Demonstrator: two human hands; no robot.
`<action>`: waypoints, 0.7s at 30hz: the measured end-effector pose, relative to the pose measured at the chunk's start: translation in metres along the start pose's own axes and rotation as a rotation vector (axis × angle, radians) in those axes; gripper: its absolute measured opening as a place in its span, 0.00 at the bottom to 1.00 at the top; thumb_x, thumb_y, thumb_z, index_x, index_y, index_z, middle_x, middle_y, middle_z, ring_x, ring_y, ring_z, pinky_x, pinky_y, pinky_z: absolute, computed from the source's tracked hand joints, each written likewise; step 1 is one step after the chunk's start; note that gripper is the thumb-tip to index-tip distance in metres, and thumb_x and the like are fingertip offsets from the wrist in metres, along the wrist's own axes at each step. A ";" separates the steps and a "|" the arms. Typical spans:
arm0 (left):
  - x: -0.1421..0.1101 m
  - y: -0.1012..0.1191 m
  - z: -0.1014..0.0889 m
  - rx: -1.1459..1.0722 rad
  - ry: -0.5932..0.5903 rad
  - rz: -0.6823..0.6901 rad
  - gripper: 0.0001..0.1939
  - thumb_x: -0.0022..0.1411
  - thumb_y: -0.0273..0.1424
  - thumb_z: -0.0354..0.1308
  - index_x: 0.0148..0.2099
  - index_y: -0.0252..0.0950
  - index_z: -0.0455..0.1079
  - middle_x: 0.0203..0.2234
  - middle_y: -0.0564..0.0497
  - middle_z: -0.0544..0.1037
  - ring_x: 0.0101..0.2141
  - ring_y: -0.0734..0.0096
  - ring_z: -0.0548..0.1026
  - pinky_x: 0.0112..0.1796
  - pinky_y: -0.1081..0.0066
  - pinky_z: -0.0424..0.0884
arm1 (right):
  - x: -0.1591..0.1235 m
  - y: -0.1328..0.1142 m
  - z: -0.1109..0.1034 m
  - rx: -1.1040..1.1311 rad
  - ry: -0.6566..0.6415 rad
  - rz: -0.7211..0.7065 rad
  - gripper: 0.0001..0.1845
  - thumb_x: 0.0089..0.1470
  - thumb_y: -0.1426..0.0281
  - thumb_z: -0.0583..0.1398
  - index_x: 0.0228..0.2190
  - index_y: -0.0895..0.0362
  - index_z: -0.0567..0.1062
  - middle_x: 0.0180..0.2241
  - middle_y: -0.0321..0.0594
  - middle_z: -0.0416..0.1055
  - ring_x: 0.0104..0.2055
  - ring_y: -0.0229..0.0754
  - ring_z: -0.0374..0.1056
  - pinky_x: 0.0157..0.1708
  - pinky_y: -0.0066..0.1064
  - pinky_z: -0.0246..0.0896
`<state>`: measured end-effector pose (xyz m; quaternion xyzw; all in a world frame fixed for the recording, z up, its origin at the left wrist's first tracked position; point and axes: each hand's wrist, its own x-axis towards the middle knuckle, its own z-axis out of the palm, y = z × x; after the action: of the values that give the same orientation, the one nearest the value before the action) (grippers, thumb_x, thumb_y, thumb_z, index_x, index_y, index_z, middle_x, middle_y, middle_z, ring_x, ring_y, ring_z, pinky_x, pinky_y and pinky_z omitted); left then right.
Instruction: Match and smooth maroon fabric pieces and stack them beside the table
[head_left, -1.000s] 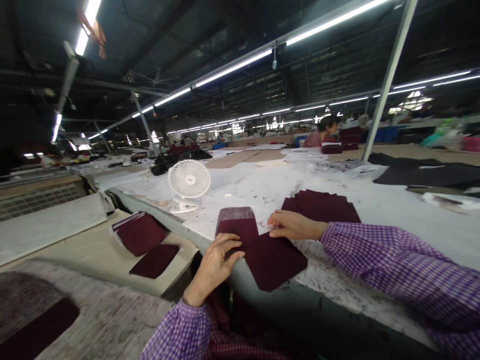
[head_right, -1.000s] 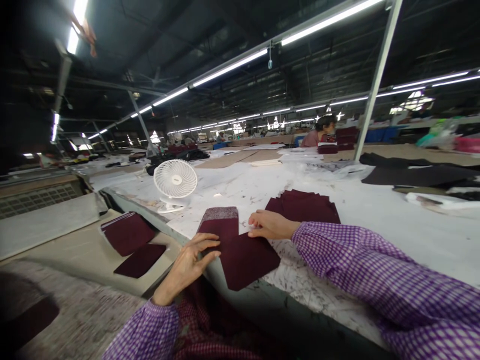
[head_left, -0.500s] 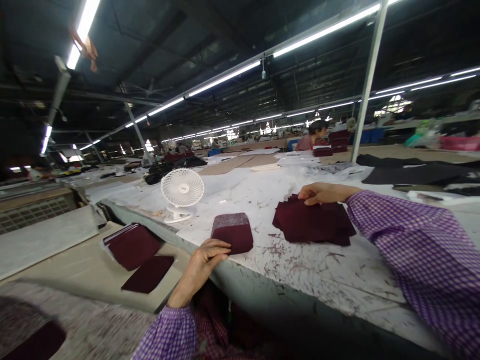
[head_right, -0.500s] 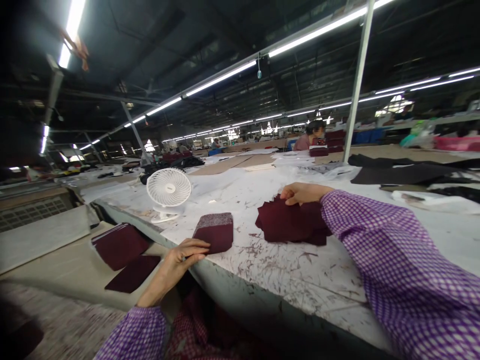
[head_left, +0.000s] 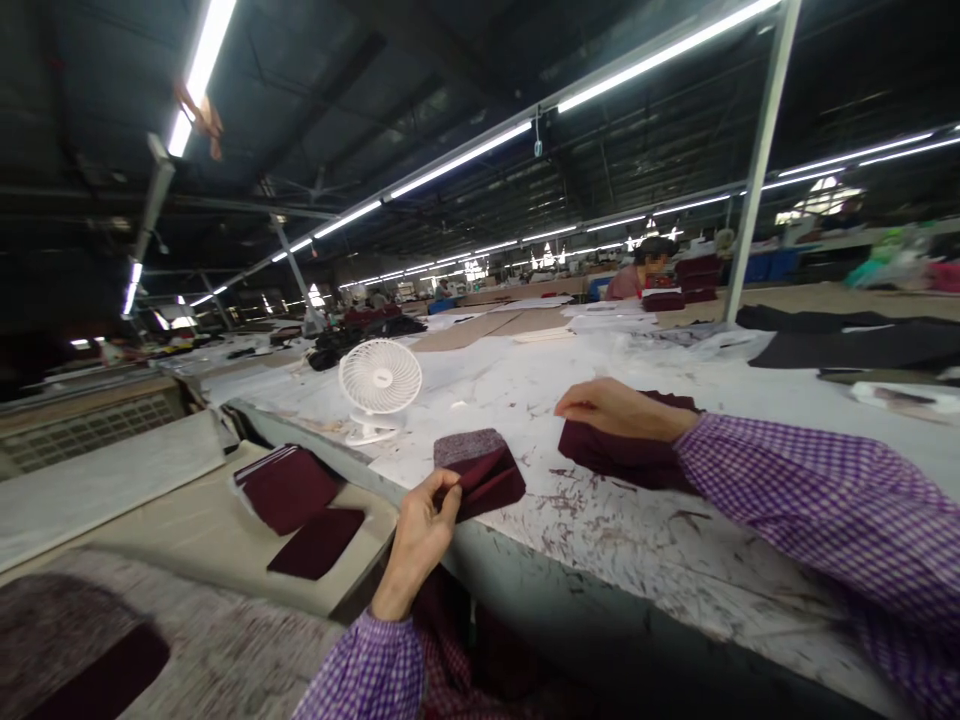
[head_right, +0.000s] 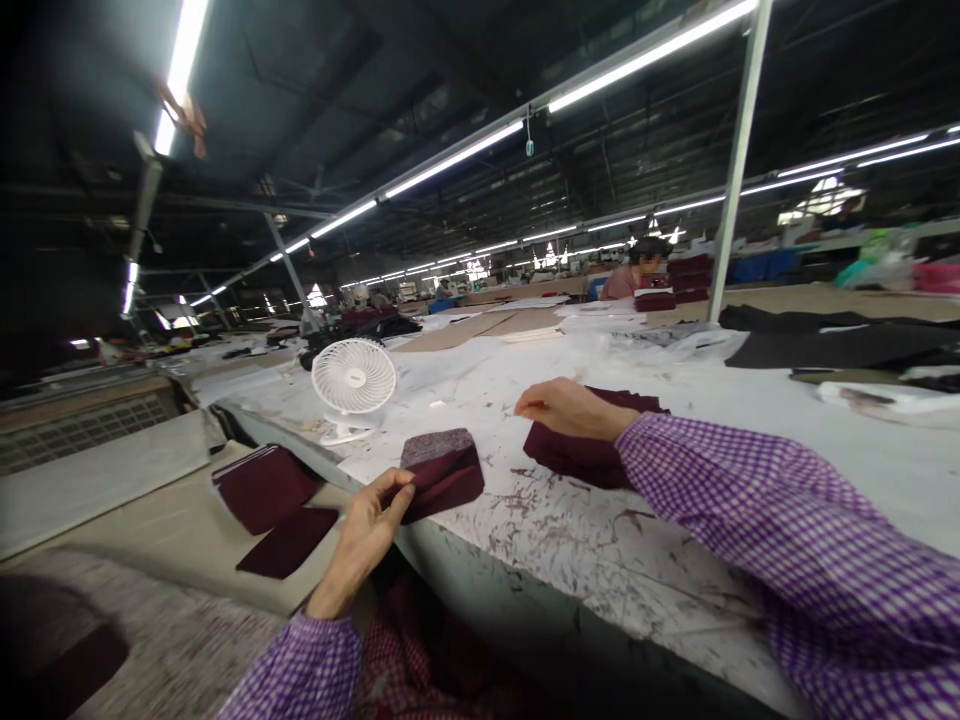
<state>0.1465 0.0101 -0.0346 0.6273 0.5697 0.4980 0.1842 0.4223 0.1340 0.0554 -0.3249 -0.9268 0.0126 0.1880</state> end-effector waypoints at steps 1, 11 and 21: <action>-0.002 0.002 0.000 0.017 -0.005 0.006 0.10 0.60 0.36 0.49 0.34 0.35 0.67 0.26 0.54 0.70 0.29 0.73 0.68 0.32 0.74 0.63 | 0.003 -0.017 0.007 0.071 -0.038 -0.101 0.14 0.58 0.71 0.52 0.38 0.58 0.77 0.39 0.41 0.75 0.41 0.40 0.70 0.43 0.29 0.61; -0.002 0.023 0.015 0.380 -0.002 0.036 0.12 0.57 0.38 0.55 0.39 0.35 0.66 0.27 0.50 0.74 0.29 0.66 0.72 0.31 0.70 0.63 | 0.024 -0.069 0.070 0.221 -0.111 -0.457 0.17 0.58 0.71 0.54 0.49 0.58 0.71 0.49 0.45 0.69 0.49 0.41 0.65 0.50 0.35 0.58; 0.016 -0.018 -0.003 -0.456 0.485 -0.258 0.06 0.51 0.32 0.56 0.30 0.34 0.69 0.22 0.52 0.73 0.28 0.69 0.72 0.34 0.68 0.70 | 0.019 -0.052 0.087 0.007 -0.051 -0.335 0.15 0.59 0.66 0.54 0.43 0.60 0.75 0.43 0.47 0.72 0.45 0.44 0.67 0.49 0.38 0.59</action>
<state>0.1325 0.0283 -0.0415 0.3567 0.5455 0.7194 0.2401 0.3466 0.1134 -0.0118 -0.1651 -0.9723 -0.0075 0.1651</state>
